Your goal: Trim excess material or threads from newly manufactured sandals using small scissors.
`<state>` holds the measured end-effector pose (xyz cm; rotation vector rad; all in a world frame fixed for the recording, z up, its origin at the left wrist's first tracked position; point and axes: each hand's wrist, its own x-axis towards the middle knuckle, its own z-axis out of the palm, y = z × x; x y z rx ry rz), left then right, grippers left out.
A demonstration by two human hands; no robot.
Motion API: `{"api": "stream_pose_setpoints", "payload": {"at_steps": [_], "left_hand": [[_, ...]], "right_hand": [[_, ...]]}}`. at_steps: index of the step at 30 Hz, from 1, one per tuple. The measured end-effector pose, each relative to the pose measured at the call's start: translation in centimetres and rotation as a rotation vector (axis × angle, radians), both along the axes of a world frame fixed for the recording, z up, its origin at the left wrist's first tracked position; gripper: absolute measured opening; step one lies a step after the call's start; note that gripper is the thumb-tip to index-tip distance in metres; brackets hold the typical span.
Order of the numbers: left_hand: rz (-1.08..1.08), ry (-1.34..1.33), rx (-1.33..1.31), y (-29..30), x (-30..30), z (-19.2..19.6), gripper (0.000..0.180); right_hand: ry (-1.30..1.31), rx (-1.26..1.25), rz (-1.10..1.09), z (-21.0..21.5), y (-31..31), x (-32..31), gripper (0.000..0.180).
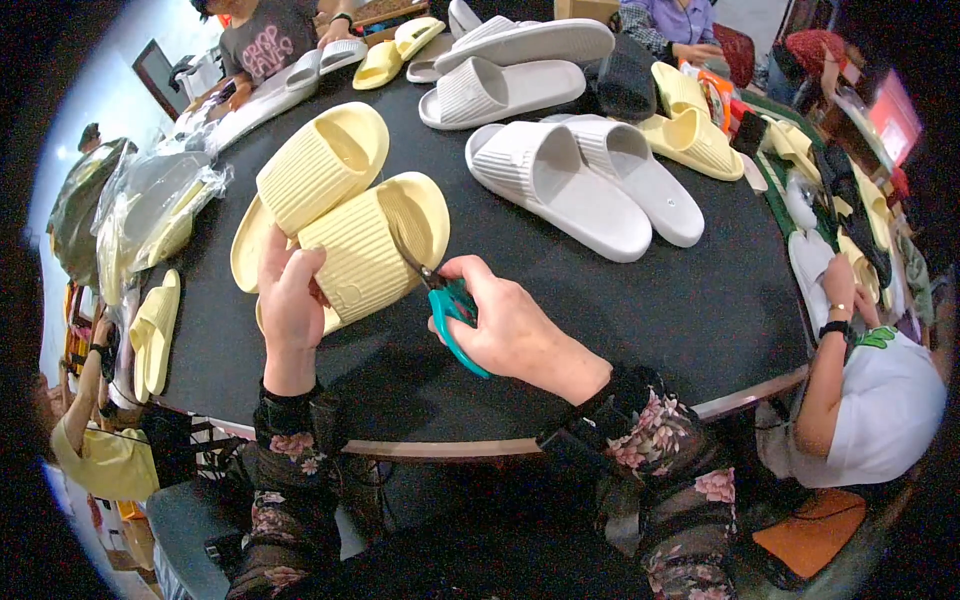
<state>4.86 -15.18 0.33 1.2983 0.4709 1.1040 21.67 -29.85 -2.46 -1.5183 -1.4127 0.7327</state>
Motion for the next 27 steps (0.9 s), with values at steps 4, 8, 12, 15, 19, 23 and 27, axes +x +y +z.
{"api": "stream_pose_setpoints", "payload": {"at_steps": [4,8,12,15,19,23,27], "left_hand": [[-0.04,0.032,-0.012,-0.2,0.3,-0.2,0.058],[-0.03,0.053,-0.005,-0.6,0.1,0.2,0.059],[-0.015,0.093,0.008,-0.8,0.3,-0.2,0.06],[-0.037,0.089,0.034,-0.9,0.3,-0.3,0.06],[-0.063,0.059,0.044,-1.1,0.5,-0.3,0.06],[-0.085,0.057,0.055,-1.1,0.4,-0.4,0.059],[-0.09,0.081,0.047,-1.3,0.6,-0.6,0.058]], "right_hand": [[0.01,-0.008,-0.012,-0.2,-0.1,0.1,0.042],[0.023,-0.03,-0.013,0.2,-0.1,0.0,0.042],[0.073,0.076,-0.041,-0.6,0.0,0.0,0.042],[0.032,0.065,-0.052,-0.3,-0.1,0.1,0.042],[0.033,0.073,-0.054,0.0,-0.2,0.2,0.043],[0.013,0.029,-0.055,0.4,-0.2,0.2,0.041],[0.066,0.087,-0.068,0.0,-0.2,0.3,0.038]]}}
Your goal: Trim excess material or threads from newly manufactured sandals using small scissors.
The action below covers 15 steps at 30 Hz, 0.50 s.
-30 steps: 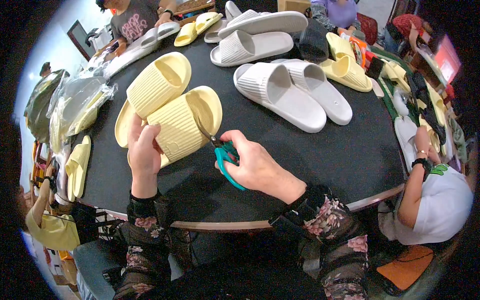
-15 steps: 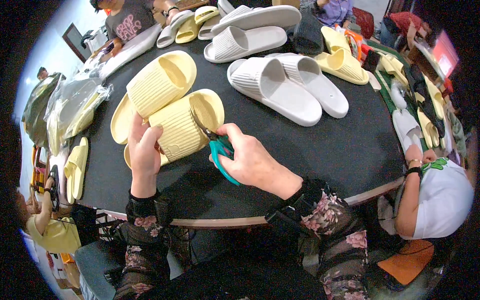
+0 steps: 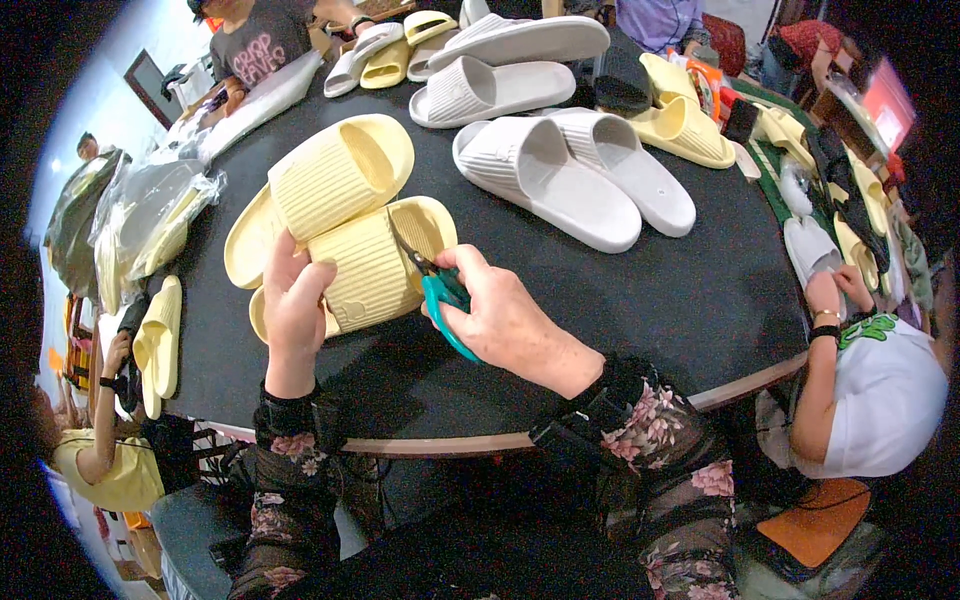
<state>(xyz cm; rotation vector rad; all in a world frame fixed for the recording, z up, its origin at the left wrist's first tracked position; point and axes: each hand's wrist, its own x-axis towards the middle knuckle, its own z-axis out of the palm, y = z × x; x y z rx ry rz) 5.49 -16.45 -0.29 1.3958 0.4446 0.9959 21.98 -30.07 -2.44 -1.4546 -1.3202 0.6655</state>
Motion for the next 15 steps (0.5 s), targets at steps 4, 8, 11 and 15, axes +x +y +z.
{"api": "stream_pose_setpoints", "payload": {"at_steps": [4,8,11,15], "left_hand": [[0.004,0.008,0.022,0.2,-0.2,0.0,0.057],[-0.031,0.006,0.021,0.0,-0.1,0.2,0.056],[-0.043,0.021,0.069,-0.4,0.1,0.3,0.054],[-0.065,0.118,0.136,-0.5,-0.1,0.0,0.047]], "right_hand": [[0.046,0.0,-0.001,0.1,0.2,0.0,0.037],[0.02,0.077,-0.049,-0.1,0.2,0.1,0.04],[-0.045,0.072,-0.086,0.6,0.0,0.3,0.043],[-0.068,0.085,-0.116,0.9,-0.1,0.5,0.044]]}}
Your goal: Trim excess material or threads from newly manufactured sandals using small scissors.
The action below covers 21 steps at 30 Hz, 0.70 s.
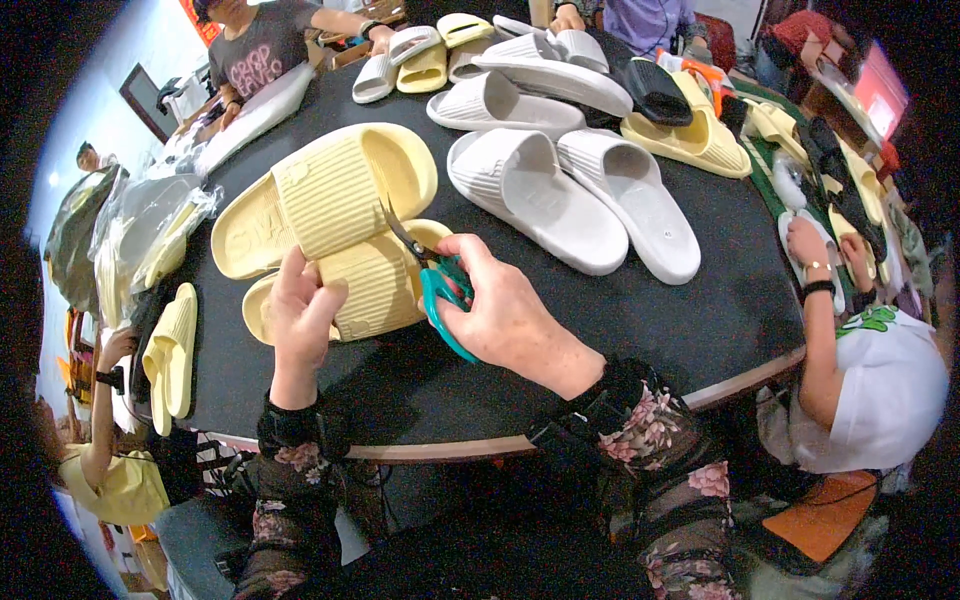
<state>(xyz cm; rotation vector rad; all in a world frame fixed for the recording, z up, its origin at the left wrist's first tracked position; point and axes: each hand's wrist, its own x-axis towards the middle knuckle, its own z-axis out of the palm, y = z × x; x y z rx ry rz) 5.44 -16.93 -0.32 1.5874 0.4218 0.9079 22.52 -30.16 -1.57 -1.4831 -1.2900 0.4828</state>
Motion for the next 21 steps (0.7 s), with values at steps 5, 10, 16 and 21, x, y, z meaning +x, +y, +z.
{"api": "stream_pose_setpoints", "payload": {"at_steps": [5,10,16,21], "left_hand": [[-0.038,0.046,0.078,-0.1,-0.1,-0.2,0.046],[-0.058,0.031,0.109,-0.4,0.1,0.0,0.047],[-0.07,0.056,0.165,-0.5,0.0,0.0,0.051],[-0.095,0.064,0.175,-0.4,-0.3,-0.2,0.054]], "right_hand": [[0.039,0.017,0.003,-0.1,0.0,0.0,0.045],[0.078,-0.1,0.024,0.7,-0.3,0.1,0.046],[0.077,0.108,-0.021,0.5,-0.1,0.2,0.042],[0.086,0.041,0.008,1.2,-0.3,0.4,0.042]]}}
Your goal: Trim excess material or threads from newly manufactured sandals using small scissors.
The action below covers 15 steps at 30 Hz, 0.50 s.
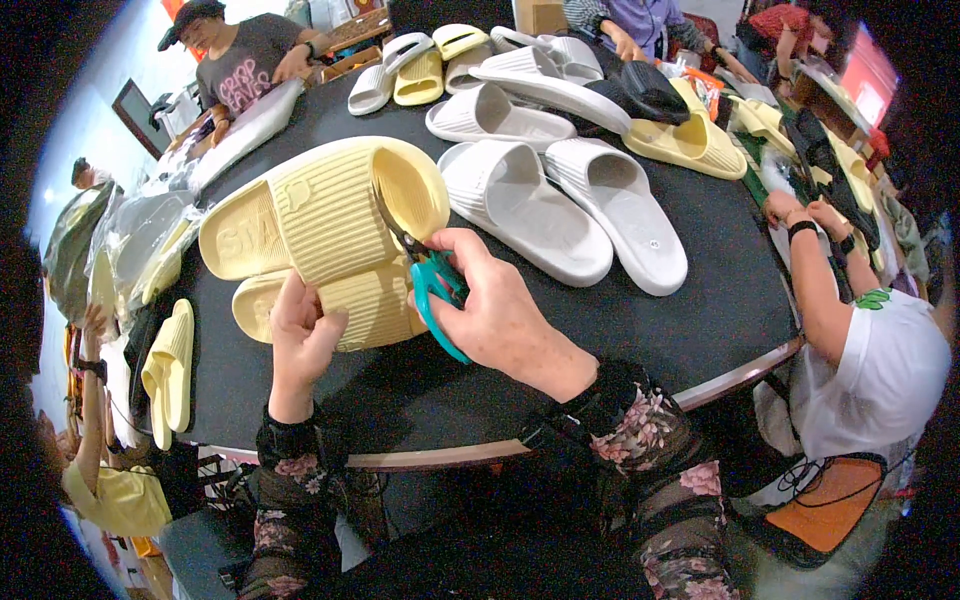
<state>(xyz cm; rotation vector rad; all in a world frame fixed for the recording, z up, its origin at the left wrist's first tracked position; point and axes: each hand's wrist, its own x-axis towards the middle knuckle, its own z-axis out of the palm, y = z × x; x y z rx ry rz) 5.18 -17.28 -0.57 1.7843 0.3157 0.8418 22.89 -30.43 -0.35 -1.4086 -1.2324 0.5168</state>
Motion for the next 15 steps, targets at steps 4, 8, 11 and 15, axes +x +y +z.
{"api": "stream_pose_setpoints", "payload": {"at_steps": [4,8,11,15], "left_hand": [[0.009,0.004,0.003,-0.16,0.03,-0.08,0.054],[0.008,-0.018,0.017,-0.22,-0.08,-0.12,0.053],[0.004,0.012,0.017,-0.12,-0.15,-0.32,0.053],[-0.003,0.012,0.038,-0.28,-0.09,-0.28,0.053]], "right_hand": [[0.019,0.119,-0.049,-0.65,0.16,0.08,0.042],[0.032,0.099,-0.033,-0.58,0.08,0.07,0.042],[0.063,0.107,-0.033,-0.56,-0.08,0.04,0.041],[0.093,0.118,-0.055,-0.11,-0.28,-0.08,0.041]]}}
